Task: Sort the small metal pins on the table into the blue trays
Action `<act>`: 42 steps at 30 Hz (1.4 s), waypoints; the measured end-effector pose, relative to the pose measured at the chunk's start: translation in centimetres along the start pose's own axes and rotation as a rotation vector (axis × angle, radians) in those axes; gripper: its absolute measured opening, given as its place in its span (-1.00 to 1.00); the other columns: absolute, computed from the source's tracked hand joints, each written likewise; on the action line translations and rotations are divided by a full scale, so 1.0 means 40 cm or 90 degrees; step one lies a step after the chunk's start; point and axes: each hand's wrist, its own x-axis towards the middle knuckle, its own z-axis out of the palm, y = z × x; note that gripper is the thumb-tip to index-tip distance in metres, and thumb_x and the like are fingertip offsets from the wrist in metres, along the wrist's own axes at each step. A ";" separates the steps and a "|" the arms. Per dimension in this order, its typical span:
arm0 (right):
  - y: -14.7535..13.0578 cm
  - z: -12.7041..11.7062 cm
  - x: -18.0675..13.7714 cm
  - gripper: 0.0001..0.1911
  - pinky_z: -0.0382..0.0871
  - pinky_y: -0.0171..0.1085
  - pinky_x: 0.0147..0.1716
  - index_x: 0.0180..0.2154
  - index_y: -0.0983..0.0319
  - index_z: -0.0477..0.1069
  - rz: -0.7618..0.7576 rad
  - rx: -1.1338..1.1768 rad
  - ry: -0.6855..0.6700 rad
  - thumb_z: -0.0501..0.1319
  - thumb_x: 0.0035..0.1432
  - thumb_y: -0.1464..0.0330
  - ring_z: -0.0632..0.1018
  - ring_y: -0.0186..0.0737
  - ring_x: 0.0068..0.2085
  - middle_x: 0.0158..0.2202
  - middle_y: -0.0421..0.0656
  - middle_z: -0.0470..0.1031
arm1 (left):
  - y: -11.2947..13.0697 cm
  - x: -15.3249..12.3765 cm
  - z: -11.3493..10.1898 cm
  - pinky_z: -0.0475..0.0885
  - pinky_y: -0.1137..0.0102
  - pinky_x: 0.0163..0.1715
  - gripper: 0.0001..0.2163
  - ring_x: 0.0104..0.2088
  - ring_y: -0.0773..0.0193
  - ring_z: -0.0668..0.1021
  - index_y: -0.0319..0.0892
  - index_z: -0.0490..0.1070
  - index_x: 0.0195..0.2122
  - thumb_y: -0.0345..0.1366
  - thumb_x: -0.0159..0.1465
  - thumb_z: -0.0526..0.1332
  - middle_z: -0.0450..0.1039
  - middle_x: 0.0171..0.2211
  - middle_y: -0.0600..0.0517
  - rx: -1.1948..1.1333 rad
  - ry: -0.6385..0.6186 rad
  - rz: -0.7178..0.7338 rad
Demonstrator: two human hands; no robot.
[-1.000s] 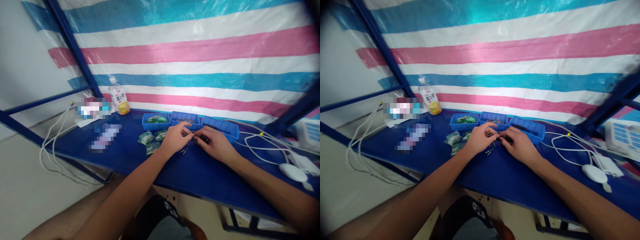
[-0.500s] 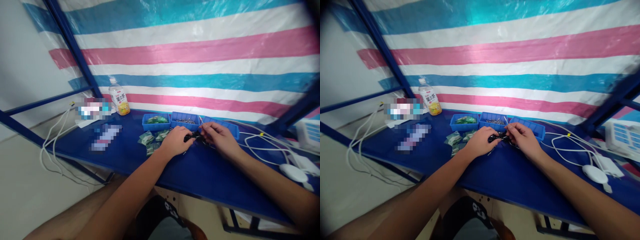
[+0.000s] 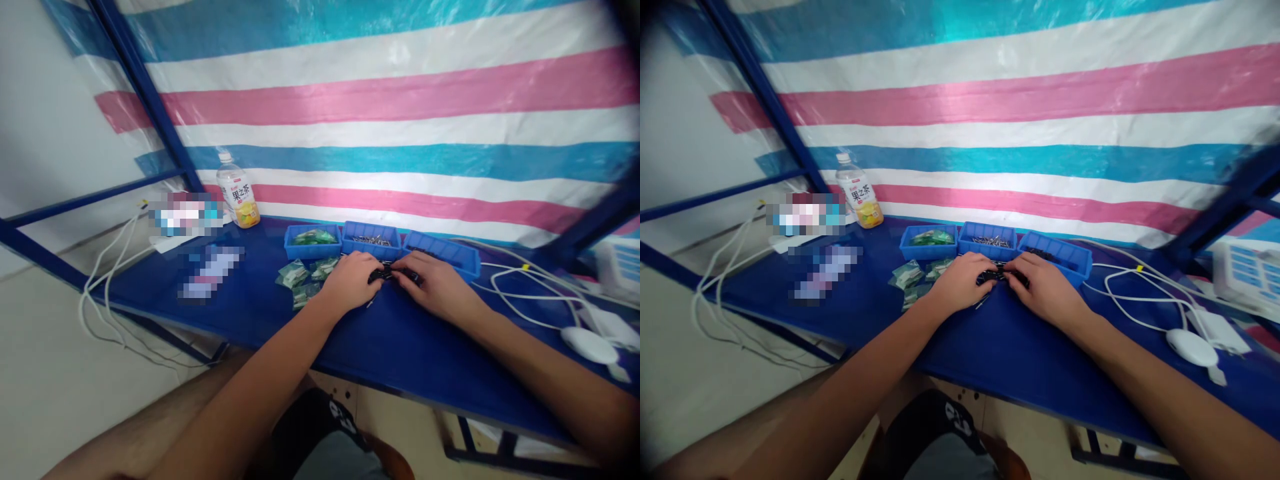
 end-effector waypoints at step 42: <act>0.012 0.022 0.013 -0.89 0.54 -0.14 -0.19 -0.22 0.12 0.60 0.031 0.032 0.123 0.28 0.34 0.31 0.66 -0.09 -0.21 -0.16 -0.13 0.69 | 0.020 0.000 -0.002 0.50 0.15 0.15 -0.62 0.08 0.07 0.61 -0.15 0.45 0.30 -0.30 0.49 0.12 0.65 0.08 -0.07 -0.021 0.047 -0.003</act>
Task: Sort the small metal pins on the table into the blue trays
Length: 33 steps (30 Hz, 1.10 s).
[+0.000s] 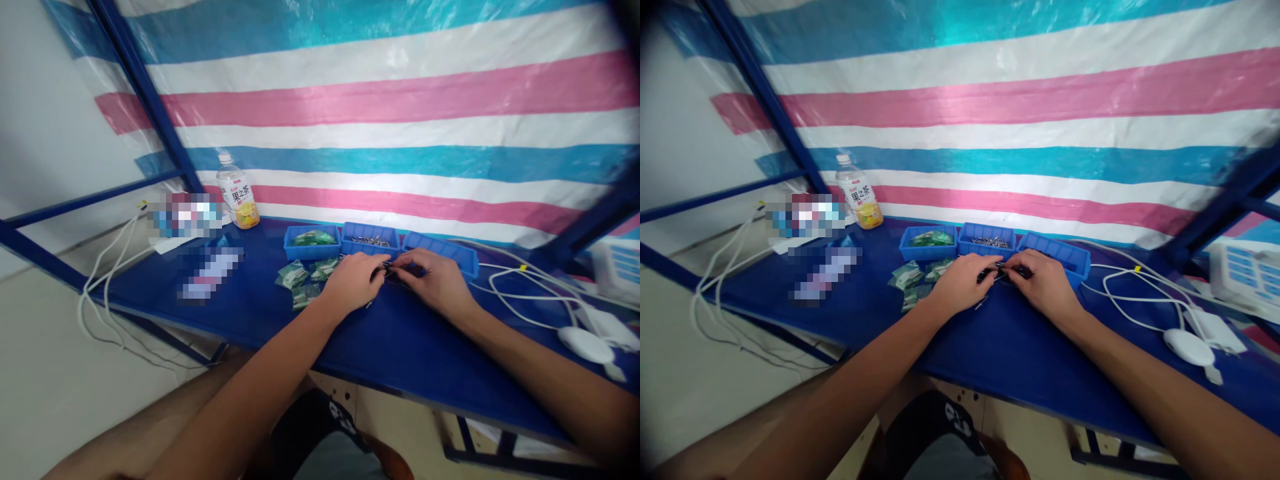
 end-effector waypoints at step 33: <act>-0.022 0.010 -0.015 -0.52 0.66 0.01 -0.13 0.17 0.12 0.45 0.155 0.266 -0.052 0.37 0.30 0.09 0.71 -0.02 -0.25 -0.21 -0.11 0.71 | 0.020 0.010 -0.018 0.57 0.20 0.10 -0.67 0.01 0.13 0.72 -0.09 0.39 0.22 -0.32 0.45 0.26 0.73 -0.09 0.01 -0.235 0.101 -0.059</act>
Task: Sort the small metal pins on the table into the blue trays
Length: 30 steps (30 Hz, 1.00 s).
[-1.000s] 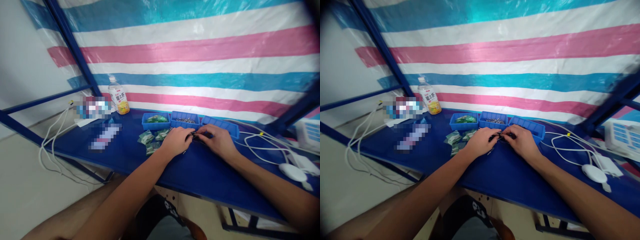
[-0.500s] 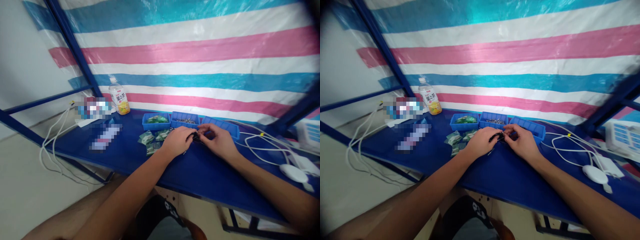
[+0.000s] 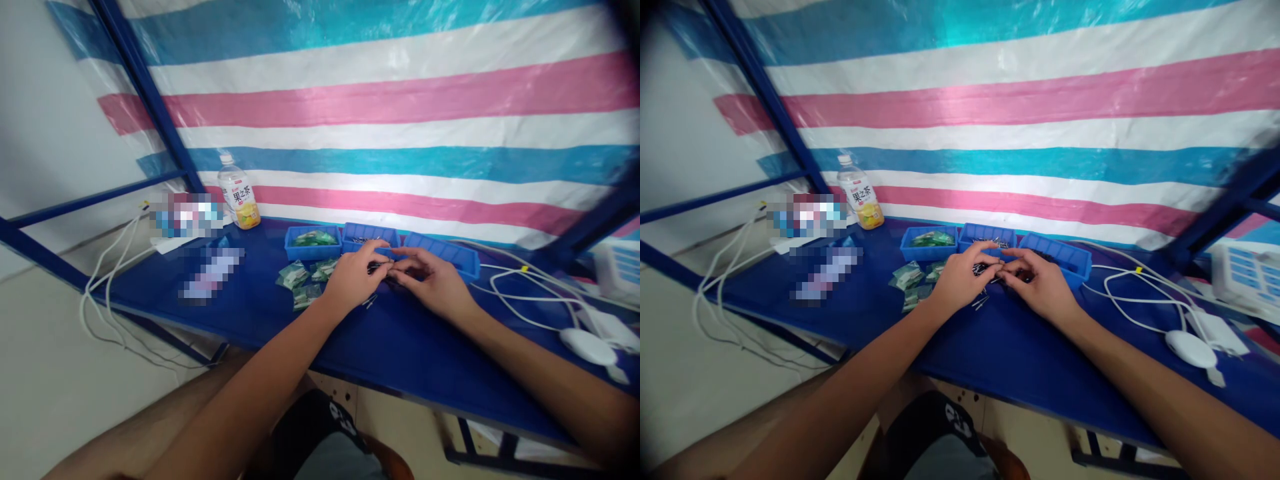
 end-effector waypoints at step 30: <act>-0.016 0.002 -0.006 -0.73 0.60 -0.16 -0.23 -0.02 0.12 0.44 -0.040 -0.063 0.005 0.33 0.26 0.27 0.63 -0.13 -0.29 -0.24 -0.14 0.63 | -0.033 0.008 0.017 0.67 0.21 -0.03 -0.63 -0.15 0.17 0.75 -0.19 0.53 0.10 -0.42 0.26 0.44 0.72 -0.14 -0.13 -0.331 -0.038 -0.142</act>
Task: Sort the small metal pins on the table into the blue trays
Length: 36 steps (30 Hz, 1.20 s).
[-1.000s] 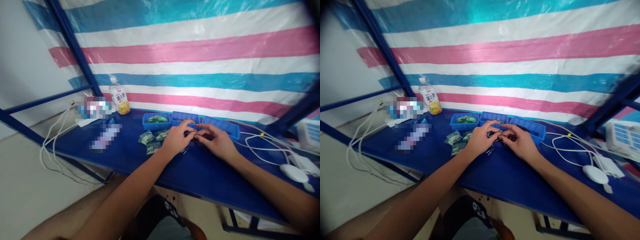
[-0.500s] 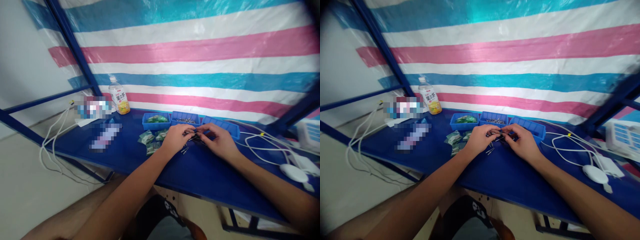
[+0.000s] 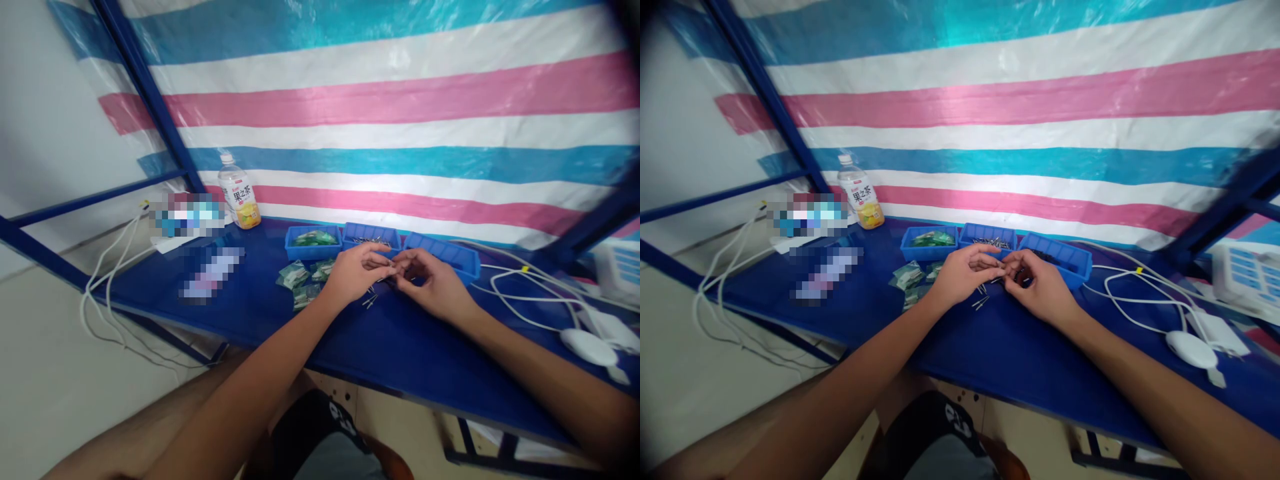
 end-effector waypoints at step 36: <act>-0.003 -0.011 0.004 -0.61 0.61 -0.14 -0.22 0.17 0.13 0.52 -0.028 -0.049 0.024 0.27 0.37 0.20 0.70 -0.04 -0.13 -0.09 -0.08 0.69 | 0.014 -0.010 -0.001 0.64 0.31 -0.17 -0.73 -0.22 0.19 0.73 -0.13 0.36 -0.15 -0.41 0.24 0.44 0.69 -0.21 -0.04 0.154 0.080 0.025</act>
